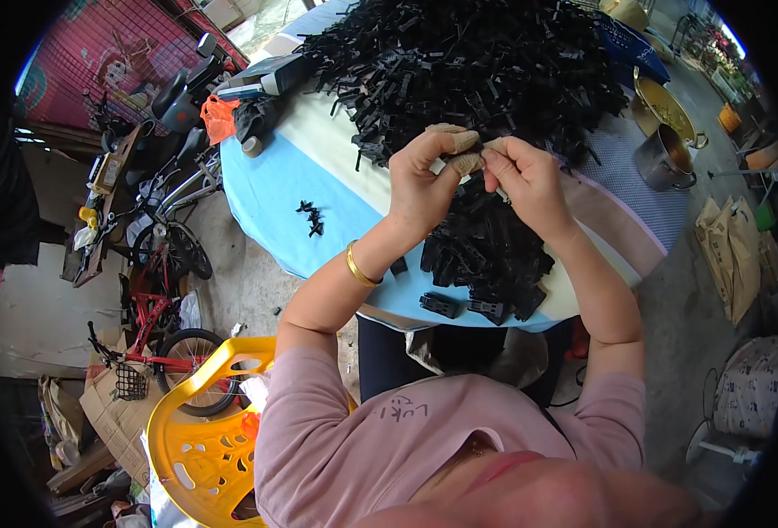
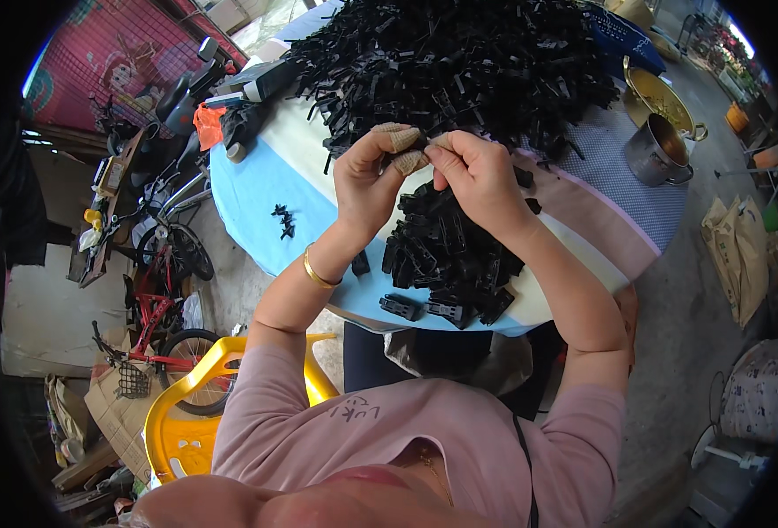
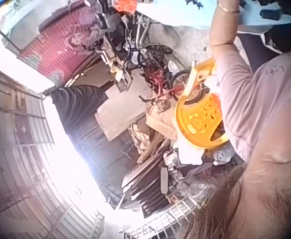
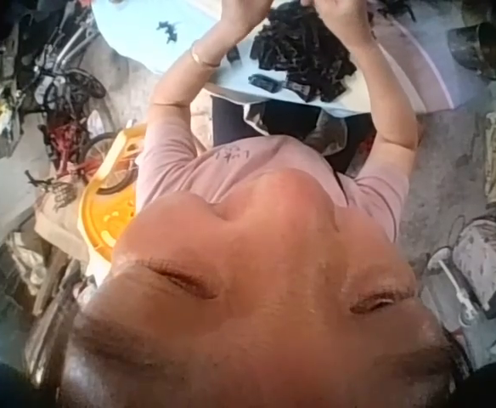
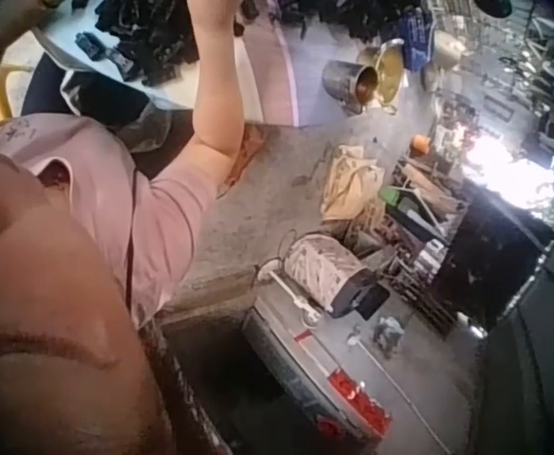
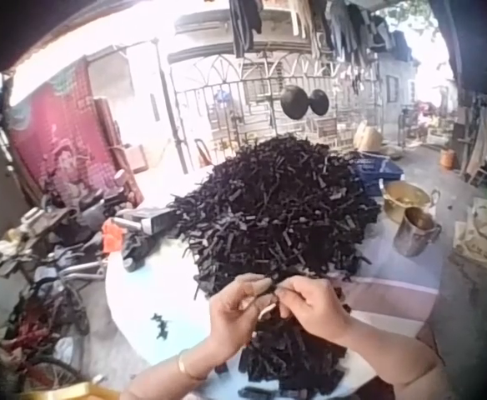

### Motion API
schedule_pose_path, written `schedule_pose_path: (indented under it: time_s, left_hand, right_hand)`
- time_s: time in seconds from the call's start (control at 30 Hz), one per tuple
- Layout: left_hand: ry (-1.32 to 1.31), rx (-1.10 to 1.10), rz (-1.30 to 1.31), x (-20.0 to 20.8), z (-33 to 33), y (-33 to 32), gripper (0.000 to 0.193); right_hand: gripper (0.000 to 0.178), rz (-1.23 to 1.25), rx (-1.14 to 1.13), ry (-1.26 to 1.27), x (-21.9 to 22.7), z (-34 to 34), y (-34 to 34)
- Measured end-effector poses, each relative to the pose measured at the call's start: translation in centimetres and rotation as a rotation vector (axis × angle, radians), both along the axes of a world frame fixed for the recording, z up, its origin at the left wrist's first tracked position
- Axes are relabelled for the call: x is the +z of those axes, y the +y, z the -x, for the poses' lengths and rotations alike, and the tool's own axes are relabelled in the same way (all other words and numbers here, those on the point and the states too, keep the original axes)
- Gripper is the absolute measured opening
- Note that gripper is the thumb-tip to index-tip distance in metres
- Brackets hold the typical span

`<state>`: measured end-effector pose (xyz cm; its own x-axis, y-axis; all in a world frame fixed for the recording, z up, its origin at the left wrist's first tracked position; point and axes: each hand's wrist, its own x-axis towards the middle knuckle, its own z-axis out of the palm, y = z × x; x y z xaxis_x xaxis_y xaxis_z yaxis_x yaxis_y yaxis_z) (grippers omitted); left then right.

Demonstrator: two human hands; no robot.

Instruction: Manually assembling small black plastic components at a workbench.

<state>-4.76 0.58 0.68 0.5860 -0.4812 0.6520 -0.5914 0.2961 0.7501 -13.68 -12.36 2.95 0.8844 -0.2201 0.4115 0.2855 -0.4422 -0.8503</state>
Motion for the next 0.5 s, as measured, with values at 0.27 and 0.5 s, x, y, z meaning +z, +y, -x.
schedule_pose_path:
  time_s: [0.27,0.5]
  left_hand:
    - [0.378,-0.176,0.112,1.2,0.6,-0.6,0.023]
    - [1.057,-0.621,0.201,1.0,-1.3,0.0,0.031]
  right_hand:
    - [0.007,-0.130,0.035,-0.083,0.0,-0.3,-0.9]
    - [0.015,0.156,0.006,-0.272,0.5,0.1,-1.7]
